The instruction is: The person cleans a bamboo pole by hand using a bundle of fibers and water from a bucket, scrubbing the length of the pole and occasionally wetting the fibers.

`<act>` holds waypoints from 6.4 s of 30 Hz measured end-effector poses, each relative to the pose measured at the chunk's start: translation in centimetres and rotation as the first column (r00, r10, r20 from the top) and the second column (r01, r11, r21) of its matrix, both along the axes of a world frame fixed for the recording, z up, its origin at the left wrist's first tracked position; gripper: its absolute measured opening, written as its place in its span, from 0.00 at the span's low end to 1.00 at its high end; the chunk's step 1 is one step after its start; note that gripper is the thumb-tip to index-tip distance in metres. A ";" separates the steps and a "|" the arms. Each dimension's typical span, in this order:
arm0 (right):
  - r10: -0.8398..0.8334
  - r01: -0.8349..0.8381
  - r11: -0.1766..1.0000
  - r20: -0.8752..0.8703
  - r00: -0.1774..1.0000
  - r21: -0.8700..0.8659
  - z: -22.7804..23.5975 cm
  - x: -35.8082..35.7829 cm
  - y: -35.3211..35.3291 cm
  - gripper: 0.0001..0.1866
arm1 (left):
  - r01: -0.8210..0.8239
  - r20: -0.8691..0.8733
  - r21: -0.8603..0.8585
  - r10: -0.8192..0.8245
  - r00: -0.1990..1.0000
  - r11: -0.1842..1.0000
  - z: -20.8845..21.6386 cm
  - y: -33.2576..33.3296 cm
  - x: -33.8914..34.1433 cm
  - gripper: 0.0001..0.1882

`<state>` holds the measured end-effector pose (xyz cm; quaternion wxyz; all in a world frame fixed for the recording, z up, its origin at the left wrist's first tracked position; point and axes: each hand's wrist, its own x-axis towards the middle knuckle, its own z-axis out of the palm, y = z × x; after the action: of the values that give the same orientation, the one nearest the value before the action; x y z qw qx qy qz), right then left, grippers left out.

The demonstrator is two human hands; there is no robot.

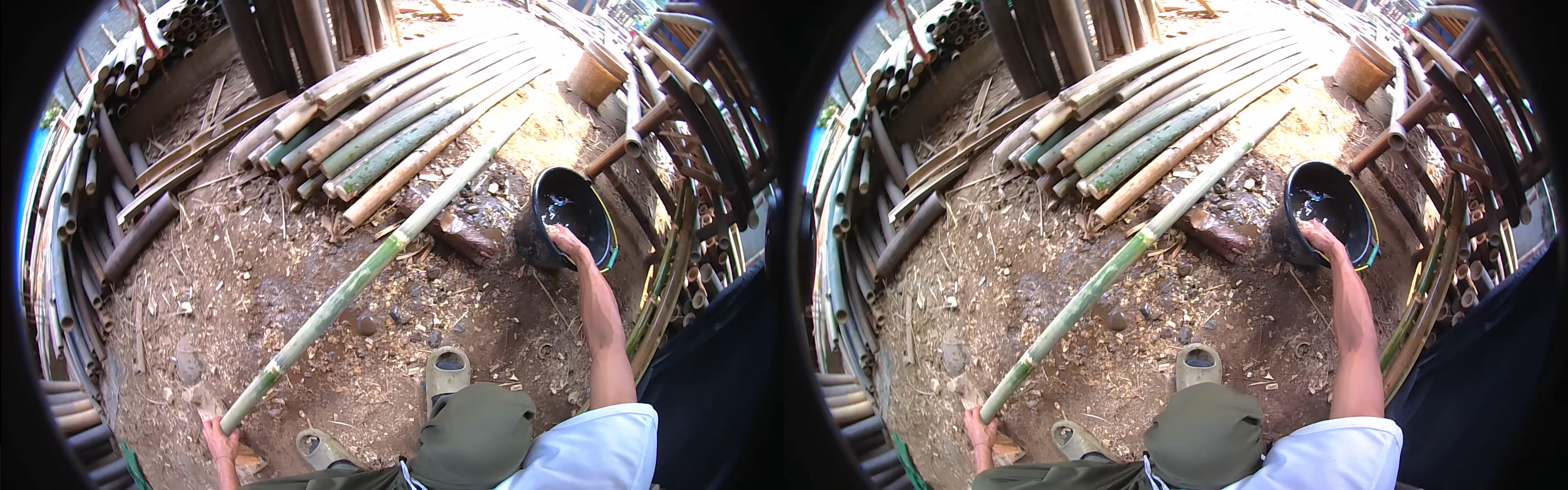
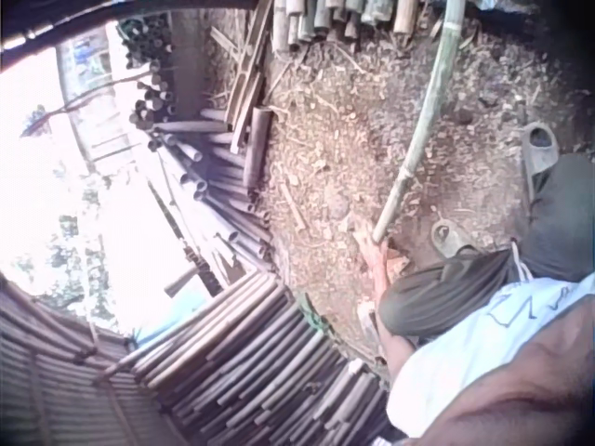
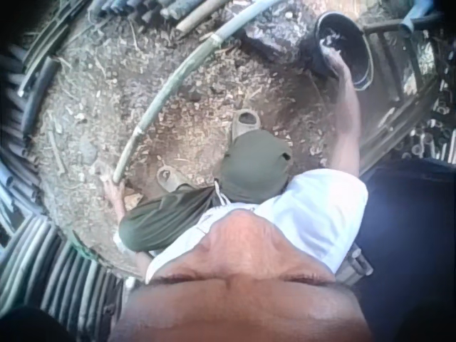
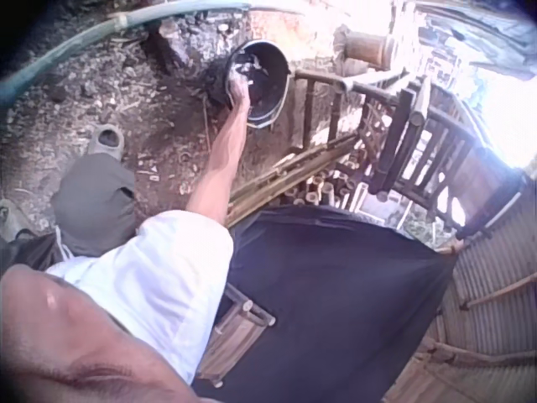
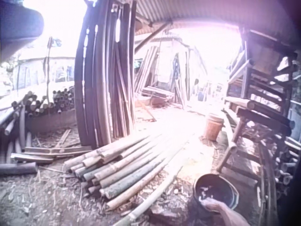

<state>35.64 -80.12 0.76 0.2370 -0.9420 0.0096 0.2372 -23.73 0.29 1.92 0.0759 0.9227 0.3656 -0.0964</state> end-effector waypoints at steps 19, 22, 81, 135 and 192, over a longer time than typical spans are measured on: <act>-0.199 0.151 0.863 0.049 0.979 0.483 2.5 -1.0 -5.6 0.34 | -0.090 -0.170 0.248 0.134 0.976 0.965 0.4 1.2 -4.4 0.27; -0.063 0.122 0.834 -0.127 0.990 0.537 2.7 -1.1 -3.2 0.34 | -0.294 -0.420 0.332 0.420 0.805 0.896 1.3 4.2 -9.2 0.36; 0.408 -0.725 0.673 0.743 0.531 0.149 -4.1 -20.9 40.2 0.08 | 0.356 -0.013 -0.255 -0.372 0.928 0.899 -3.2 -14.1 16.2 0.20; 0.474 -0.821 0.542 0.742 0.475 0.179 -3.5 -27.5 47.4 0.18 | 0.338 0.101 -0.412 -0.326 0.940 0.846 -0.8 -14.6 19.4 0.30; 0.252 -0.119 0.966 0.748 0.615 -0.228 -5.3 0.7 23.6 0.14 | 0.139 -0.171 -0.756 -0.398 0.901 0.639 -2.3 -14.1 23.2 0.24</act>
<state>36.38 -56.57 -4.56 0.1183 -0.9639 -0.1714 -0.1657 -0.51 -13.83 -0.40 0.3598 0.8309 0.1606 -0.3929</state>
